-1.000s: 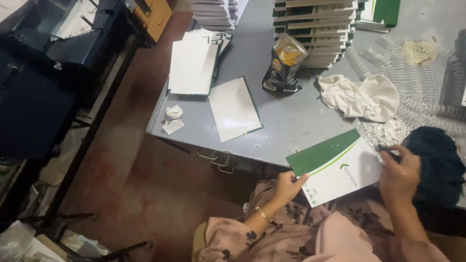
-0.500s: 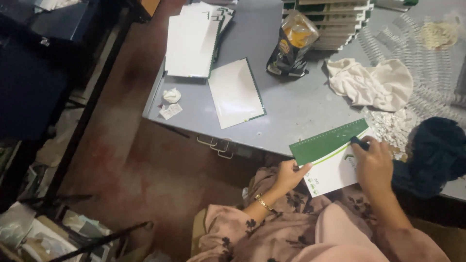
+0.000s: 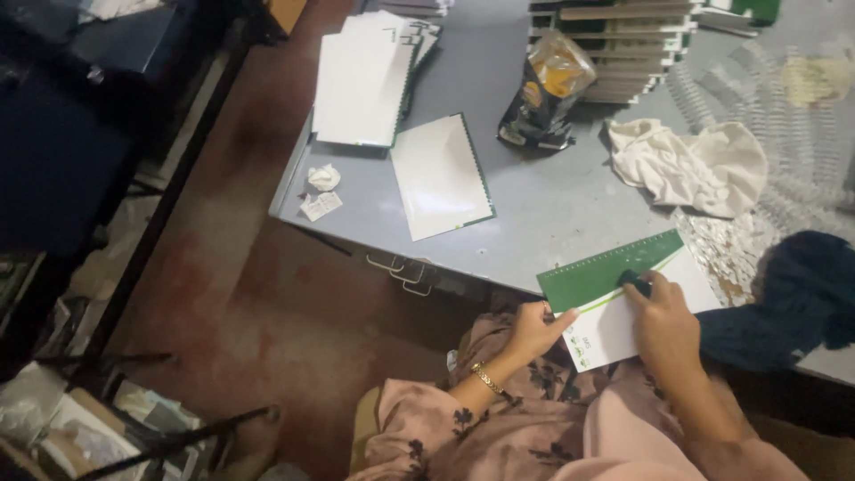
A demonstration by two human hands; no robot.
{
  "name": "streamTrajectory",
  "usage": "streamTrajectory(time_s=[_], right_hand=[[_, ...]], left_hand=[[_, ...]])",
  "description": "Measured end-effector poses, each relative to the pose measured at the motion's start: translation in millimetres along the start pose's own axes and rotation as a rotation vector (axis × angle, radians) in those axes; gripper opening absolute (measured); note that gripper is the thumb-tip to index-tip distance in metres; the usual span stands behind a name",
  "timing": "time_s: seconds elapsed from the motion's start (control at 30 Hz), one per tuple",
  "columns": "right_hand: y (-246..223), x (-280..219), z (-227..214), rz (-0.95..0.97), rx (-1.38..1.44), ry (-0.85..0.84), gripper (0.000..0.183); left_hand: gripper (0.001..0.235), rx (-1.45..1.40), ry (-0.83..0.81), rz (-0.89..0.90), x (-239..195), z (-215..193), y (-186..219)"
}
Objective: A person is cleaning and inspecting notebook covers with a cloth at a workstation.
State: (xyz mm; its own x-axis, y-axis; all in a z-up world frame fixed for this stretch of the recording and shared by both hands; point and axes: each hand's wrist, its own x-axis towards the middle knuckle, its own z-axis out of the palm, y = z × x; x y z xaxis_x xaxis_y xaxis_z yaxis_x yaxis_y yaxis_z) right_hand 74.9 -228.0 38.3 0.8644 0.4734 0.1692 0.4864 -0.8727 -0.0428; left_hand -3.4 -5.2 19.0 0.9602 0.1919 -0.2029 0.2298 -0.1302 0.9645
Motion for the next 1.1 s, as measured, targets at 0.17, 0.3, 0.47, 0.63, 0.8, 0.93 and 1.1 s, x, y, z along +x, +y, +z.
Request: streamTrajectory(time_s=[0.17, 0.3, 0.47, 0.63, 0.8, 0.93, 1.1], right_hand=[[28, 17, -14, 0.106, -0.021, 0.086, 0.038], [13, 6, 9, 0.034, -0.137, 0.044, 0.035], [33, 21, 10, 0.173, 0.142, 0.099, 0.026], [-3, 25, -17, 0.496, 0.459, -0.112, 0.04], [40, 24, -1, 0.056, -0.053, 0.217, 0.039], [4, 28, -19, 0.214, 0.15, -0.066, 0.035], [24, 27, -2, 0.146, 0.084, 0.195, 0.029]], left_hand=[[0.05, 0.034, 0.01, -0.022, 1, 2, -7], [0.045, -0.015, -0.026, -0.002, -1, 1, -2], [0.055, 0.045, 0.011, -0.061, -3, -2, 0], [0.055, 0.052, 0.028, 0.01, 3, 0, -5], [0.05, 0.002, 0.008, -0.023, 3, 3, -5], [0.056, 0.016, 0.007, 0.014, 3, -1, 5], [0.047, 0.002, -0.017, -0.044, -1, -5, 10]])
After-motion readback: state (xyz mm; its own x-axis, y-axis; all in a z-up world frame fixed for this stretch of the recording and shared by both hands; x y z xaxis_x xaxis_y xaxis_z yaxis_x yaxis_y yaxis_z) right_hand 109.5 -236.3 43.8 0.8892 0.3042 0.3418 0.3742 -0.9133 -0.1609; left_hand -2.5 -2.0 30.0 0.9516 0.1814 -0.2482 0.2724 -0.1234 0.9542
